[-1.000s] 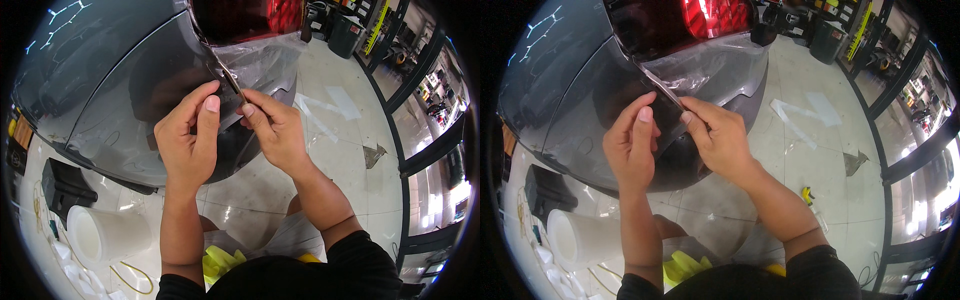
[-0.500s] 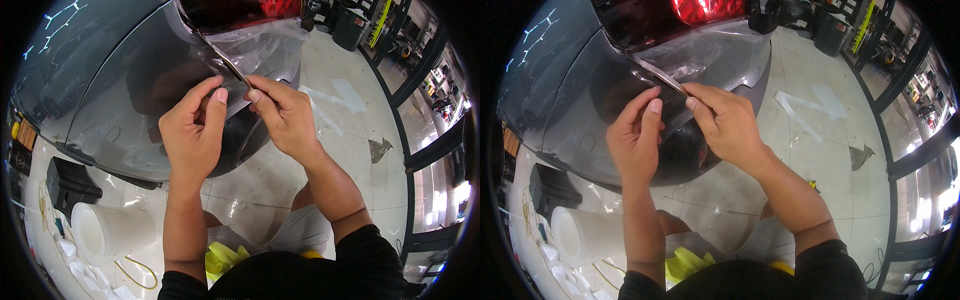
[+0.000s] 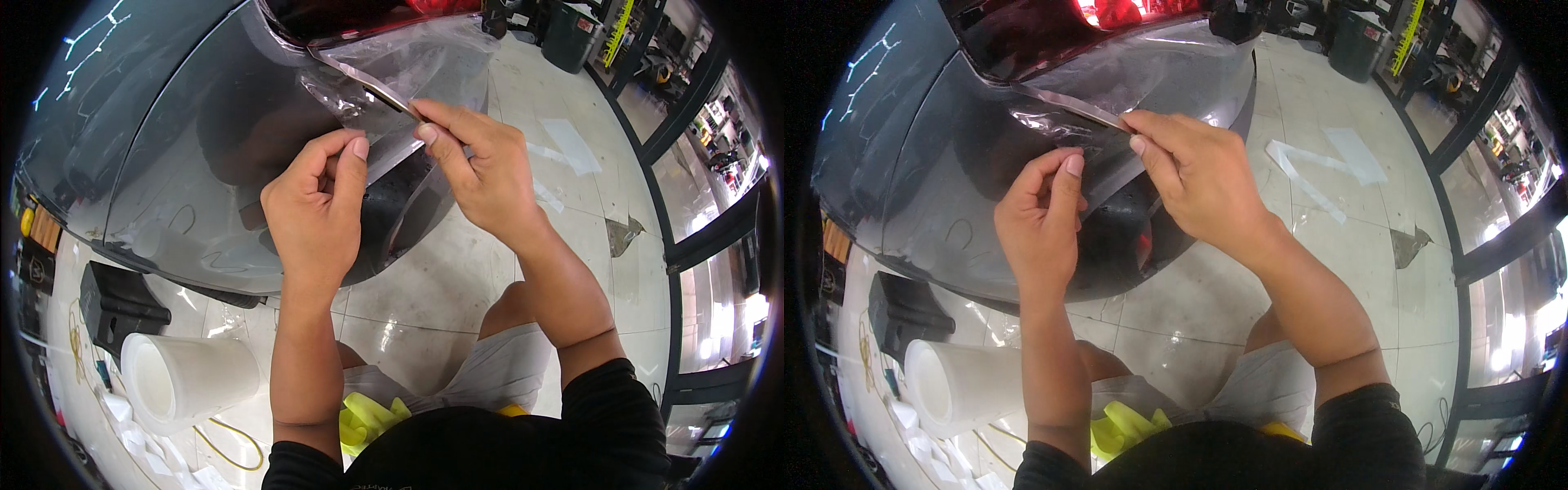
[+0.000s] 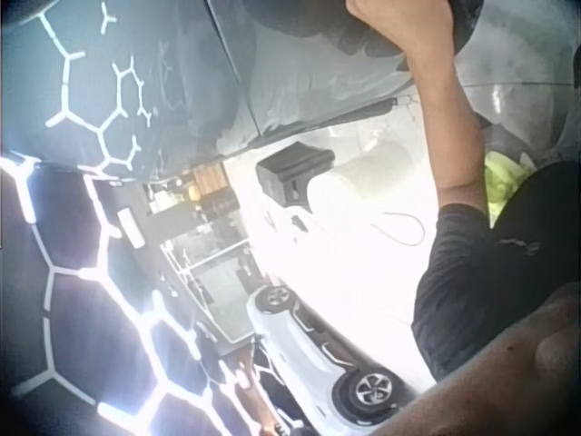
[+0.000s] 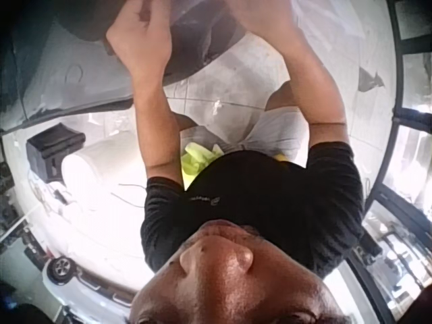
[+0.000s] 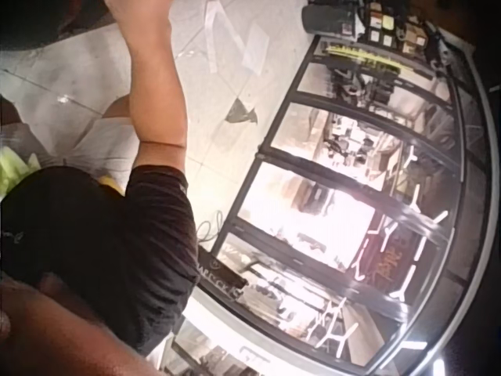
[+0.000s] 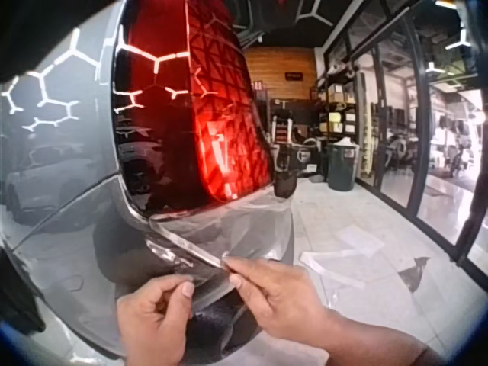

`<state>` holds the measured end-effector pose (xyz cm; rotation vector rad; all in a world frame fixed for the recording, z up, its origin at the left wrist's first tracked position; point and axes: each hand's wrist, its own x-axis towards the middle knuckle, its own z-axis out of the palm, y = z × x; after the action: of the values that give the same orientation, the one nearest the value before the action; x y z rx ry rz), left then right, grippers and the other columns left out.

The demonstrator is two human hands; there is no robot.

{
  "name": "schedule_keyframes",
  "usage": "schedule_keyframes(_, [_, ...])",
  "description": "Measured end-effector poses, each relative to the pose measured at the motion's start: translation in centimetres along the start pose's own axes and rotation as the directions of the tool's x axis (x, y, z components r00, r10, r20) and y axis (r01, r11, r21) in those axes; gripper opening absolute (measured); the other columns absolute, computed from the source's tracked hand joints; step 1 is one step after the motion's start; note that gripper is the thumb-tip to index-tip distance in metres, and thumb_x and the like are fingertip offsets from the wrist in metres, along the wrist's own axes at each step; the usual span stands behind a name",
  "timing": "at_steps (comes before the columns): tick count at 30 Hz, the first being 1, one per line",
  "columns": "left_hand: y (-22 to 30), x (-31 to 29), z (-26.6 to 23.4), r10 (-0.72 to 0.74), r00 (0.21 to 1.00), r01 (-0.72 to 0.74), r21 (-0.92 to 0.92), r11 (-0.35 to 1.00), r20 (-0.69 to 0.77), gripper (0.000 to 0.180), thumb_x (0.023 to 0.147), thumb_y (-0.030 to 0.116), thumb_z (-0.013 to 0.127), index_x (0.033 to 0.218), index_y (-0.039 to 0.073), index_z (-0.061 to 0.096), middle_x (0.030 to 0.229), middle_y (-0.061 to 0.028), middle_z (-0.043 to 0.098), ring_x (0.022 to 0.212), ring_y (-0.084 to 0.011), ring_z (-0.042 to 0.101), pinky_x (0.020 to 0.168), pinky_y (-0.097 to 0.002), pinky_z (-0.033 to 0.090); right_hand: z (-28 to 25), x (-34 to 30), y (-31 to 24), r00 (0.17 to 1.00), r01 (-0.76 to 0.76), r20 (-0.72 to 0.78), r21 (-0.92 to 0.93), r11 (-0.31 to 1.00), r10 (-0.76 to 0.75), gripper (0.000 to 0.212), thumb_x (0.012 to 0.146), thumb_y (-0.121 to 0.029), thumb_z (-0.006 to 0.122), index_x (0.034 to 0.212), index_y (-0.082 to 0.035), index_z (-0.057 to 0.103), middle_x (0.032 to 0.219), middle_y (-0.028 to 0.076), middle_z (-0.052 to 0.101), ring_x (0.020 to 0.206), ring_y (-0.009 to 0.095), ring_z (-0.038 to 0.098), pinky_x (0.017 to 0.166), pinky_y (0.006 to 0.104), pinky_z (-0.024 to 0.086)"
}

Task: The person applies a protective film to a car's taillight using a yellow squeegee and a metal blade. They smooth the film over the surface, trim the excess material around the edges, and wipe the area with a cloth.

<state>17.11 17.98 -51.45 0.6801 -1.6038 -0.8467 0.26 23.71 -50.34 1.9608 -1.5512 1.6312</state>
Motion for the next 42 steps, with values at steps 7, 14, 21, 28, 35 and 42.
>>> schedule_keyframes(7, [0.1,0.0,0.6,-0.014,0.999,0.011,-0.062,0.998,-0.045,0.013,0.094,0.01,0.067,0.095,-0.002,0.07,0.066,0.002,0.061,0.058,-0.0021,0.051,0.054,-0.0194,0.04,-2.2,1.1,0.1,0.99,0.136,0.046,-0.161,0.978,-0.13,0.021,0.094,-0.007,0.063,0.114,-0.004,0.069,0.083,0.011,0.069,0.067,0.02,0.062,0.063,0.0292,0.049])
schedule_keyframes(14, [-0.2,-0.2,1.0,-0.052,0.998,0.047,-0.128,0.991,-0.043,0.014,0.095,0.011,0.066,0.098,-0.002,0.069,0.069,0.0017,0.062,0.06,-0.0025,0.052,0.054,-0.0191,0.041,-3.8,2.3,1.3,0.949,0.315,0.065,-0.244,0.917,-0.308,0.023,0.092,-0.003,0.062,0.114,-0.005,0.068,0.086,0.01,0.069,0.067,0.024,0.061,0.062,0.0309,0.048])
schedule_keyframes(21, [0.2,-0.4,2.5,-0.171,0.985,0.169,-0.346,0.923,0.026,0.027,0.093,0.017,0.072,0.112,-0.002,0.068,0.073,-0.0003,0.063,0.064,-0.0062,0.058,0.059,-0.02,0.047,-5.5,3.2,0.9,0.937,0.349,0.105,-0.301,0.888,-0.333,0.019,0.088,-0.008,0.066,0.106,-0.005,0.068,0.076,0.01,0.062,0.069,0.032,0.061,0.06,0.0401,0.049])
schedule_keyframes(28, [0.5,0.2,4.0,-0.113,0.989,0.144,-0.439,0.887,0.096,0.04,0.089,0.018,0.075,0.117,-0.009,0.063,0.074,-0.0026,0.064,0.069,-0.0079,0.06,0.066,-0.0217,0.05,-6.3,3.7,1.2,0.926,0.378,0.134,-0.308,0.873,-0.354,0.02,0.087,-0.008,0.067,0.107,-0.006,0.068,0.078,0.011,0.062,0.071,0.032,0.061,0.061,0.0402,0.05])
schedule_keyframes(35, [0.7,0.7,4.8,-0.135,0.988,0.154,-0.499,0.853,0.075,0.038,0.089,0.013,0.074,0.118,-0.008,0.062,0.077,-0.0033,0.064,0.069,-0.008,0.058,0.068,-0.0219,0.049,-6.8,4.1,1.2,0.9,0.435,0.17,-0.379,0.817,-0.401,0.026,0.089,-0.002,0.063,0.115,-0.006,0.067,0.081,0.009,0.063,0.067,0.024,0.059,0.063,0.0329,0.048])
schedule_keyframes(42, [1.8,0.0,6.8,-0.125,0.992,0.109,-0.456,0.883,-0.004,0.038,0.095,0.023,0.069,0.115,-0.008,0.061,0.083,-0.0041,0.065,0.072,-0.0082,0.059,0.068,-0.0219,0.048,-7.0,4.2,1.5,0.892,0.451,0.173,-0.38,0.807,-0.417,0.027,0.088,-0.002,0.063,0.115,-0.006,0.067,0.082,0.01,0.064,0.069,0.026,0.06,0.063,0.0335,0.049])
